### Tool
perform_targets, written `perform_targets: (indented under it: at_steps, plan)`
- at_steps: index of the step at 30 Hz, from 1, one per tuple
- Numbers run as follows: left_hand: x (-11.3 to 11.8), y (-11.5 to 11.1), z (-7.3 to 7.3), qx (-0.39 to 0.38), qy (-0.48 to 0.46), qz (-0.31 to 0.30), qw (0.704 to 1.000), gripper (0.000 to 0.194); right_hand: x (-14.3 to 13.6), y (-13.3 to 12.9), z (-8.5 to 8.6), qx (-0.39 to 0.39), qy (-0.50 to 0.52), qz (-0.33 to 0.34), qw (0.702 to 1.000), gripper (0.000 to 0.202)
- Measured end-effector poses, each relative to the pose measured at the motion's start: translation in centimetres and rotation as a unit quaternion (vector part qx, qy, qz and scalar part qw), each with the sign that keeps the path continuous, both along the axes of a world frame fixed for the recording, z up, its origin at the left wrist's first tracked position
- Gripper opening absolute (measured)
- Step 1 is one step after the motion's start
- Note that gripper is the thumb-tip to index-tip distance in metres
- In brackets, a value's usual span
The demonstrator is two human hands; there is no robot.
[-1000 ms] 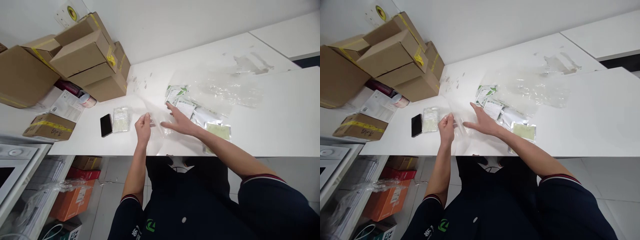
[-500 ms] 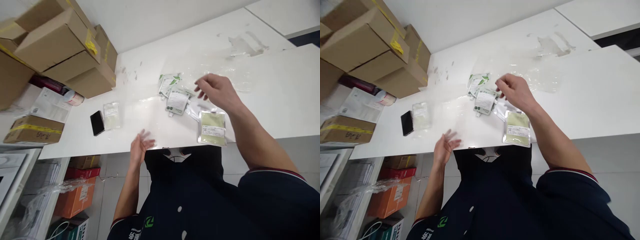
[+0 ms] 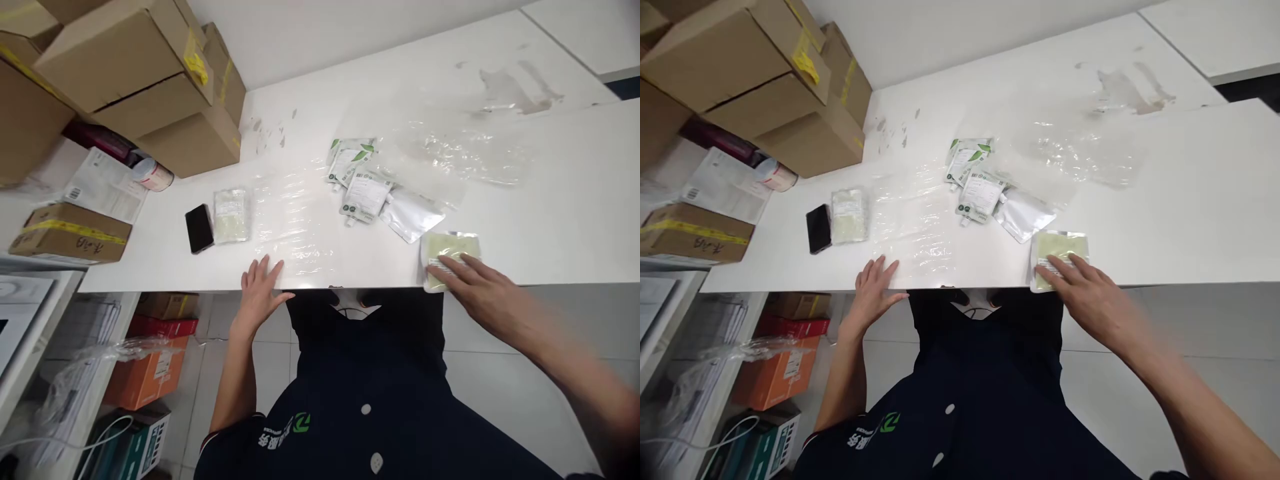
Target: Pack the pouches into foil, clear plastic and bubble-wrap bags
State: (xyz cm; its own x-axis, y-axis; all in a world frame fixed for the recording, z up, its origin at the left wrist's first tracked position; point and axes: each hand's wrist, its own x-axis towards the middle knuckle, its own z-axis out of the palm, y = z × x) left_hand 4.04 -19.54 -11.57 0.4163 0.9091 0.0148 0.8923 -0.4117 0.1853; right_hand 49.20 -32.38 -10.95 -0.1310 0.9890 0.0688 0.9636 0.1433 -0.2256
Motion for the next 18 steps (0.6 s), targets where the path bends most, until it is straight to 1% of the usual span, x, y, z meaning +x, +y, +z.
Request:
perform_targets:
  at_steps: [2, 3, 4, 5, 6, 7, 8, 9, 10, 12, 13, 14, 15, 16, 17, 18]
  plan:
    - [-0.1, -0.6, -0.9, 0.02, -0.019, -0.028, 0.999, 0.063, 0.0, 0.1, 2.9, 0.023, -0.019, -0.017, 0.999, 0.049]
    - [0.1, -1.1, -1.3, 0.035, -0.042, -0.036, 0.998, 0.055, -0.4, 0.3, 4.3, 0.046, -0.013, -0.042, 0.998, 0.044]
    - [0.5, -1.5, -1.6, 0.046, -0.07, -0.042, 0.996, 0.047, -1.1, 0.8, 5.6, 0.077, 0.013, -0.08, 0.994, 0.038]
    - [0.9, -2.0, -1.9, 0.054, -0.1, -0.044, 0.992, 0.04, -2.1, 1.5, 6.6, 0.109, 0.062, -0.115, 0.985, 0.033]
    - [1.3, -2.4, -2.2, 0.061, -0.131, -0.044, 0.989, 0.035, -3.4, 2.4, 7.2, 0.121, 0.128, -0.15, 0.973, 0.033]
    - [1.8, -2.9, -2.5, 0.066, -0.159, -0.042, 0.984, 0.031, -4.8, 3.5, 7.4, 0.107, 0.212, -0.177, 0.955, 0.035]
    - [2.1, -3.2, -2.8, 0.072, -0.184, -0.036, 0.98, 0.028, -6.4, 4.8, 7.3, 0.069, 0.3, -0.196, 0.931, 0.039]
    - [2.4, -3.5, -3.1, 0.079, -0.209, -0.029, 0.974, 0.026, -8.1, 6.2, 6.9, -0.006, 0.397, -0.201, 0.896, 0.04]
    - [2.6, -3.8, -3.4, 0.085, -0.231, -0.019, 0.969, 0.023, -9.8, 7.7, 6.3, -0.075, 0.485, -0.192, 0.85, 0.037]
    - [2.7, -4.3, -4.1, 0.092, -0.267, -0.001, 0.959, 0.019, -13.0, 10.6, 4.7, -0.179, 0.592, -0.145, 0.772, 0.034]
    - [2.6, -4.5, -4.4, 0.096, -0.278, 0.007, 0.956, 0.017, -14.4, 12.0, 3.9, -0.213, 0.625, -0.125, 0.741, 0.035]
    - [2.4, -4.6, -4.8, 0.101, -0.283, 0.014, 0.954, 0.015, -15.6, 13.1, 3.1, -0.241, 0.645, -0.103, 0.718, 0.036]
    - [2.3, -4.7, -5.1, 0.106, -0.284, 0.023, 0.953, 0.014, -16.5, 14.1, 2.3, -0.26, 0.655, -0.085, 0.704, 0.037]
    - [2.1, -4.8, -5.5, 0.115, -0.284, 0.037, 0.951, 0.014, -17.2, 15.0, 1.6, -0.274, 0.656, -0.068, 0.7, 0.038]
    - [1.9, -4.8, -5.9, 0.126, -0.285, 0.054, 0.949, 0.016, -17.7, 15.6, 1.0, -0.284, 0.646, -0.056, 0.706, 0.038]
    - [1.7, -4.7, -6.2, 0.137, -0.288, 0.071, 0.945, 0.019, -18.1, 16.0, 0.4, -0.291, 0.627, -0.045, 0.721, 0.037]
